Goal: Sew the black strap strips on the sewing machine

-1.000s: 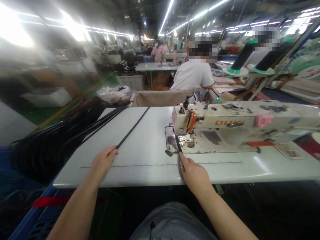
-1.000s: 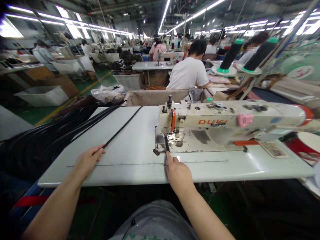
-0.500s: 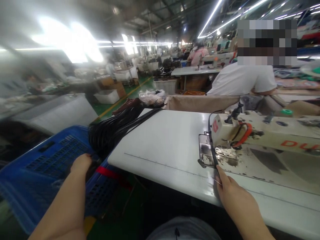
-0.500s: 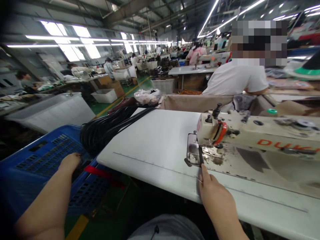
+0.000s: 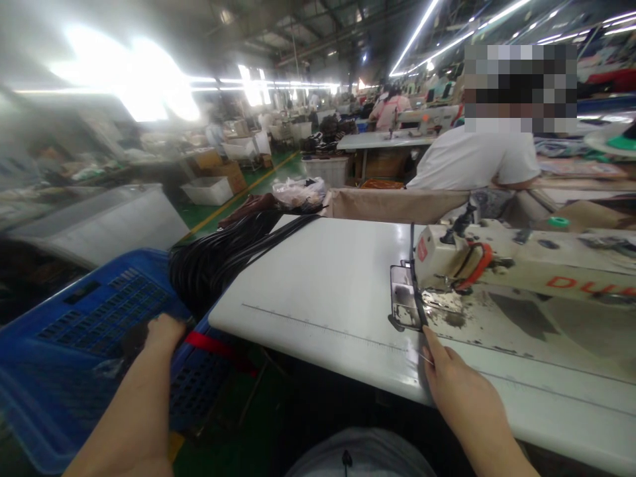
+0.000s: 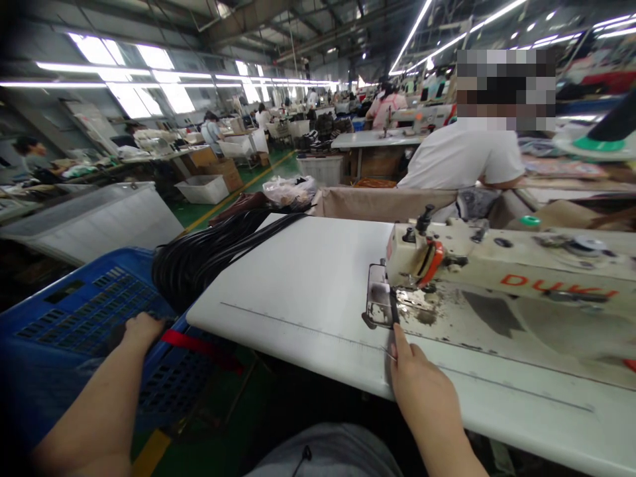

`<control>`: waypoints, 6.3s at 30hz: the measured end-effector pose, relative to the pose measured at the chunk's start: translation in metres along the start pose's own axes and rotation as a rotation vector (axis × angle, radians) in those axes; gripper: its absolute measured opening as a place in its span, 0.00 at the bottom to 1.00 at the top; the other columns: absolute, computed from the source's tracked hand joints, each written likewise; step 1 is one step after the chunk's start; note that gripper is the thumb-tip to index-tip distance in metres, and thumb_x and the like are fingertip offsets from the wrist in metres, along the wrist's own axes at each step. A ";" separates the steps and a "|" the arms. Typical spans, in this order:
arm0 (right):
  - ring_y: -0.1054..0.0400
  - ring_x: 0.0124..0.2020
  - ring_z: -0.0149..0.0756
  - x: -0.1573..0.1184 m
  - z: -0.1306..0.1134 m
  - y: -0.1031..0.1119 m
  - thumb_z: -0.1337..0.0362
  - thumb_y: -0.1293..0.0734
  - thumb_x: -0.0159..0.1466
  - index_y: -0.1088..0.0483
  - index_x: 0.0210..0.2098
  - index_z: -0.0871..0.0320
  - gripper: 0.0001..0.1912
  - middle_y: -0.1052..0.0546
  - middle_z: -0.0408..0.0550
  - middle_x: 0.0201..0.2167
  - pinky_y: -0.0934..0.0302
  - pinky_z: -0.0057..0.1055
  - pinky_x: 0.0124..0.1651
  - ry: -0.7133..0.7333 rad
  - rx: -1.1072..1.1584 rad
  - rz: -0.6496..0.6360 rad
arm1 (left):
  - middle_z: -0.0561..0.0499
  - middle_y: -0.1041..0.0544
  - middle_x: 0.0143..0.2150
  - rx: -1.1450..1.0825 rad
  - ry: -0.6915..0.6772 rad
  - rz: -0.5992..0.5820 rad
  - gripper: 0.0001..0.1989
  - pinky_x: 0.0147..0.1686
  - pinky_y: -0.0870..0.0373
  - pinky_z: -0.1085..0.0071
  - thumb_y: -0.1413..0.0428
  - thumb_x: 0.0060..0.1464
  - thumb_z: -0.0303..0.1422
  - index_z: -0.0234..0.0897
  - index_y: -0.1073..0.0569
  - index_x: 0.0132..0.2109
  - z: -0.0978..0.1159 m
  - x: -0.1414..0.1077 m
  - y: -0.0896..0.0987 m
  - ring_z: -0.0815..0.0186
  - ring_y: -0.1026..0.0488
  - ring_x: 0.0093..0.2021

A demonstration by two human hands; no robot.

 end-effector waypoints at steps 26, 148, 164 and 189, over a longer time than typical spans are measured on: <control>0.21 0.40 0.45 -0.011 0.000 0.010 0.62 0.40 0.74 0.34 0.66 0.61 0.23 0.18 0.57 0.46 0.30 0.34 0.41 -0.135 0.316 -0.103 | 0.40 0.28 0.67 -0.356 -1.569 -0.102 0.22 0.71 0.39 0.50 0.52 0.66 0.24 0.31 0.30 0.64 0.370 -0.323 -0.092 0.55 0.35 0.71; 0.35 0.25 0.34 -0.012 0.031 0.001 0.55 0.36 0.67 0.22 0.35 0.55 0.14 0.26 0.42 0.23 0.42 0.30 0.32 -0.316 1.070 0.070 | 0.46 0.24 0.63 -0.368 -1.647 -0.280 0.15 0.69 0.40 0.51 0.41 0.62 0.34 0.43 0.21 0.55 0.479 -0.227 -0.116 0.53 0.32 0.66; 0.34 0.26 0.35 -0.014 0.029 0.001 0.56 0.37 0.67 0.22 0.35 0.55 0.13 0.26 0.42 0.24 0.40 0.30 0.32 -0.337 1.043 0.071 | 0.44 0.21 0.51 -0.161 -1.603 -0.171 0.12 0.56 0.29 0.59 0.40 0.62 0.37 0.40 0.20 0.51 0.470 -0.228 -0.091 0.53 0.25 0.53; 0.33 0.26 0.35 -0.014 0.029 0.001 0.56 0.37 0.67 0.22 0.36 0.55 0.13 0.23 0.43 0.25 0.40 0.30 0.31 -0.326 1.053 0.072 | 0.45 0.20 0.47 -0.394 -1.677 -0.159 0.09 0.55 0.27 0.56 0.43 0.60 0.33 0.41 0.17 0.43 0.453 -0.229 -0.078 0.55 0.25 0.50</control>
Point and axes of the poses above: each hand's wrist, its own x-axis towards the middle knuckle, its own y-axis out of the back of the hand, z = x × y, the point moved 1 cm from there along x, towards the middle knuckle
